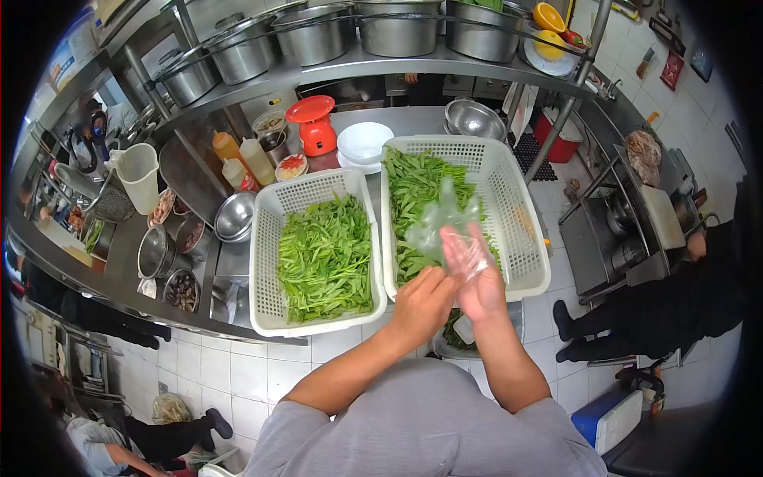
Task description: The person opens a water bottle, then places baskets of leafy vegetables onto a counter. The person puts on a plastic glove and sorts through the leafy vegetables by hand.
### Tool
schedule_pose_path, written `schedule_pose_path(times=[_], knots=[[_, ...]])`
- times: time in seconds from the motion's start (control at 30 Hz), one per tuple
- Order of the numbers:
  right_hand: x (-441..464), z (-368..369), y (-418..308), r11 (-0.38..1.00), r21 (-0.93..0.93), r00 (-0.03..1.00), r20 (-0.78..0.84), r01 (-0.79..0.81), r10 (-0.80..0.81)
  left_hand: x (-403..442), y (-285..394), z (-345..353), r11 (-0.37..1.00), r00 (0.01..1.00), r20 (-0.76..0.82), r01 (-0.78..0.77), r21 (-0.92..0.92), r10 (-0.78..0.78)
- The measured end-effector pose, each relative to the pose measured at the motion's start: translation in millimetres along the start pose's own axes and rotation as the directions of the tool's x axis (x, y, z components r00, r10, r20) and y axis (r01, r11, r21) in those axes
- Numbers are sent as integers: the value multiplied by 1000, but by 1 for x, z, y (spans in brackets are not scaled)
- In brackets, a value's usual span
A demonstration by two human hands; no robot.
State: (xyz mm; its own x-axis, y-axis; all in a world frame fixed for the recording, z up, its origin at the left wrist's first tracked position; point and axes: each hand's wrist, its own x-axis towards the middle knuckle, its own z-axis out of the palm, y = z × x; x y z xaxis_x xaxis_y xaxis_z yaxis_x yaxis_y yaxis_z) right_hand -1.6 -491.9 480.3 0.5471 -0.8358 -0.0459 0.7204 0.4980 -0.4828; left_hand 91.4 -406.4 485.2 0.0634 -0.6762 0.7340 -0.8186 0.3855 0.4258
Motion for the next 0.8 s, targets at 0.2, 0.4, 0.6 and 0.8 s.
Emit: schedule_pose_path(times=[0.2, 0.4, 0.6, 0.8], knots=[[6, -2, -2, 977, 172, 984, 146, -125, 100, 0, 4, 4, 997, 999, -10, -46, -54, 45], [10, -15, 5, 999, -50, 968, 252, 10, 3, -4, 6, 13, 989, 992, 10, -121, -81, 122], [13, -15, 5, 998, 12, 993, -98, 63, -61, -19, 2, 20, 993, 996, 78, -41, -113, 50], [17, -16, -5, 994, 96, 991, 115, 56, -67, -24, 5, 25, 982, 993, 108, -30, -184, 51]])
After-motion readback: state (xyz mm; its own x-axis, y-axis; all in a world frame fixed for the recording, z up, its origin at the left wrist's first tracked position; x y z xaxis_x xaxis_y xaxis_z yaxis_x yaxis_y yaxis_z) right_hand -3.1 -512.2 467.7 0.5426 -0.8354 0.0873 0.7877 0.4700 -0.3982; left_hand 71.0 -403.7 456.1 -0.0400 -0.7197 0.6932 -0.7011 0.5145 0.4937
